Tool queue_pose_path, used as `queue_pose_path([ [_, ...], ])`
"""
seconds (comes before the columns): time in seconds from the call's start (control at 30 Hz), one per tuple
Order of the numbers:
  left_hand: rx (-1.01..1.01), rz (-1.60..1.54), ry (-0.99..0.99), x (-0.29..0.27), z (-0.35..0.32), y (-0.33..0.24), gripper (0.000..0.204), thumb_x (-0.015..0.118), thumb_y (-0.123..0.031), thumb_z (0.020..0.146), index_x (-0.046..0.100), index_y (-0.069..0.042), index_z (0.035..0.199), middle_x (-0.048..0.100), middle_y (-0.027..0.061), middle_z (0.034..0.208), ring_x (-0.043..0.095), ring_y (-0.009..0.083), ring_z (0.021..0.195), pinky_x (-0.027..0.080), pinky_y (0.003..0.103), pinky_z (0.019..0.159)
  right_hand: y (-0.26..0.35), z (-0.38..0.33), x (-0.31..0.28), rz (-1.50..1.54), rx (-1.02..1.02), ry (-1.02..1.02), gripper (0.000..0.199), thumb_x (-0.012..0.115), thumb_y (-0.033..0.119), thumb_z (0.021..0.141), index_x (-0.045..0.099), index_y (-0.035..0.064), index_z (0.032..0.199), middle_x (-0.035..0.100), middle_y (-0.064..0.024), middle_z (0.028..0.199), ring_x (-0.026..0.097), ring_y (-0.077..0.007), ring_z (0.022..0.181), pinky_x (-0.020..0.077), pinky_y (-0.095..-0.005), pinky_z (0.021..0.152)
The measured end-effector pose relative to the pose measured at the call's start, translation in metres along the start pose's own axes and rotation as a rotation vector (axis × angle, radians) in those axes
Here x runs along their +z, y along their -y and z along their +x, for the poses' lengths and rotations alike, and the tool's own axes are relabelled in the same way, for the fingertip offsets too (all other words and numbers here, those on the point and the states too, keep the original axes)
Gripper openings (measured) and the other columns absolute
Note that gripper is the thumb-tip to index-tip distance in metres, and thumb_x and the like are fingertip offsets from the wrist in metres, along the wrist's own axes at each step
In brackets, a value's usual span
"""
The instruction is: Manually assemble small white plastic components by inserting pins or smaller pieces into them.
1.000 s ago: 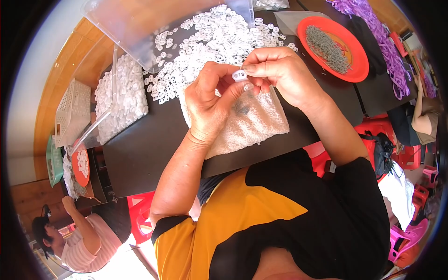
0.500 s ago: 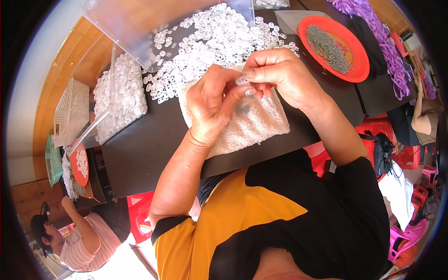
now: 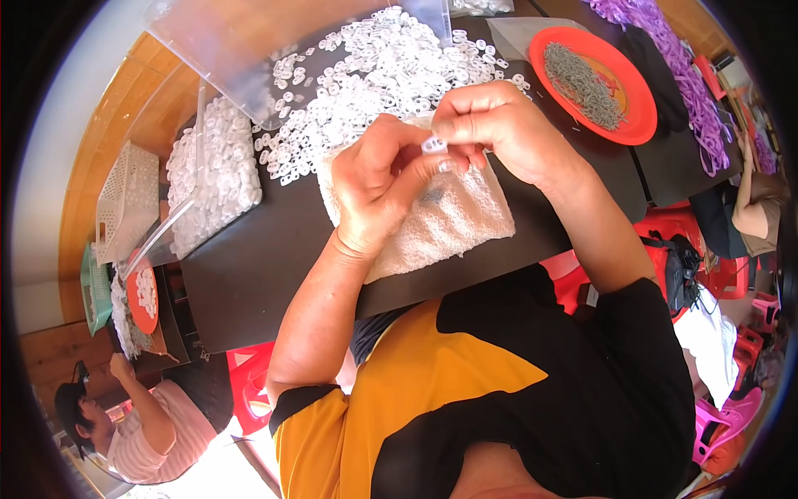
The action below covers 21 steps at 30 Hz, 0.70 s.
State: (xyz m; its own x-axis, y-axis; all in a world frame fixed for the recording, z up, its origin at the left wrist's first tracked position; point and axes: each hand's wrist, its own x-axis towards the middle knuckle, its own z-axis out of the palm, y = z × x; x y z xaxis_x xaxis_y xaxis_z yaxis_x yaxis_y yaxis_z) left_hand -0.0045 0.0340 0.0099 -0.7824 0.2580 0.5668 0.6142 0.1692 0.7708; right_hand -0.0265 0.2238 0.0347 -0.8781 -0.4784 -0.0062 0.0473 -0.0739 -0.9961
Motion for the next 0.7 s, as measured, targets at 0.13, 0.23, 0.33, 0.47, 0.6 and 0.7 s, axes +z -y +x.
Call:
queue_pose_path([
  [0.13,-0.301,-0.392,-0.194,-0.003,0.006,-0.006,0.018,0.076,-0.003,0.082,0.064,-0.001,0.096,0.068,0.0065,0.08,0.064,0.01,0.071,0.051,0.021,0.06,-0.005,0.008,-0.001,-0.063,-0.139,-0.073,0.019,0.059,0.017,0.09,0.068,0.0028,0.097,0.064,-0.0019,0.077,0.061,-0.0094,0.071,0.0429,-0.0232,0.061],
  [0.23,-0.254,-0.728,-0.275,-0.01,0.011,-0.011,0.02,0.073,-0.006,0.085,0.062,0.005,0.097,0.068,0.0121,0.084,0.066,0.0192,0.072,0.057,0.031,0.063,-0.018,0.01,0.009,-0.382,-0.344,-0.144,0.024,0.066,0.013,0.082,0.068,0.0059,0.105,0.064,-0.0037,0.082,0.062,-0.013,0.077,0.0482,-0.028,0.07],
  [0.33,-0.216,-0.794,-0.25,-0.017,0.016,-0.026,0.021,0.072,-0.009,0.085,0.062,0.005,0.097,0.067,0.0144,0.083,0.067,0.0238,0.074,0.057,0.037,0.068,-0.03,0.012,0.008,-0.882,-0.49,-0.15,0.024,0.063,0.007,0.076,0.068,0.0092,0.1,0.066,-0.0076,0.089,0.065,-0.0256,0.081,0.0513,-0.035,0.072],
  [0.47,-0.23,-0.596,-0.389,-0.049,0.023,-0.063,0.015,0.072,-0.005,0.084,0.063,0.003,0.093,0.066,0.0121,0.077,0.064,0.0202,0.063,0.049,0.031,0.057,-0.048,0.013,0.005,-1.067,-0.632,-0.186,0.018,0.059,-0.003,0.076,0.062,0.0063,0.09,0.063,-0.0077,0.085,0.063,-0.0261,0.079,0.0497,-0.0359,0.069],
  [0.6,0.062,0.049,-0.697,-0.134,0.036,-0.066,0.014,0.076,-0.002,0.081,0.066,0.005,0.087,0.062,0.0063,0.066,0.053,0.0105,0.053,0.039,0.023,0.047,-0.032,0.007,0.021,-0.984,-0.467,-0.138,0.013,0.058,0.004,0.078,0.067,0.0084,0.087,0.067,-0.0074,0.09,0.064,-0.0291,0.087,0.0504,-0.0412,0.073],
  [0.7,-0.104,0.273,-0.757,-0.188,0.041,-0.058,0.012,0.076,-0.003,0.08,0.068,0.005,0.084,0.062,0.0054,0.063,0.051,0.0091,0.052,0.036,0.021,0.047,-0.024,0.015,0.034,-1.011,-0.515,-0.059,0.01,0.059,0.006,0.078,0.066,0.008,0.084,0.067,-0.0084,0.088,0.064,-0.0294,0.085,0.0497,-0.0421,0.073],
])
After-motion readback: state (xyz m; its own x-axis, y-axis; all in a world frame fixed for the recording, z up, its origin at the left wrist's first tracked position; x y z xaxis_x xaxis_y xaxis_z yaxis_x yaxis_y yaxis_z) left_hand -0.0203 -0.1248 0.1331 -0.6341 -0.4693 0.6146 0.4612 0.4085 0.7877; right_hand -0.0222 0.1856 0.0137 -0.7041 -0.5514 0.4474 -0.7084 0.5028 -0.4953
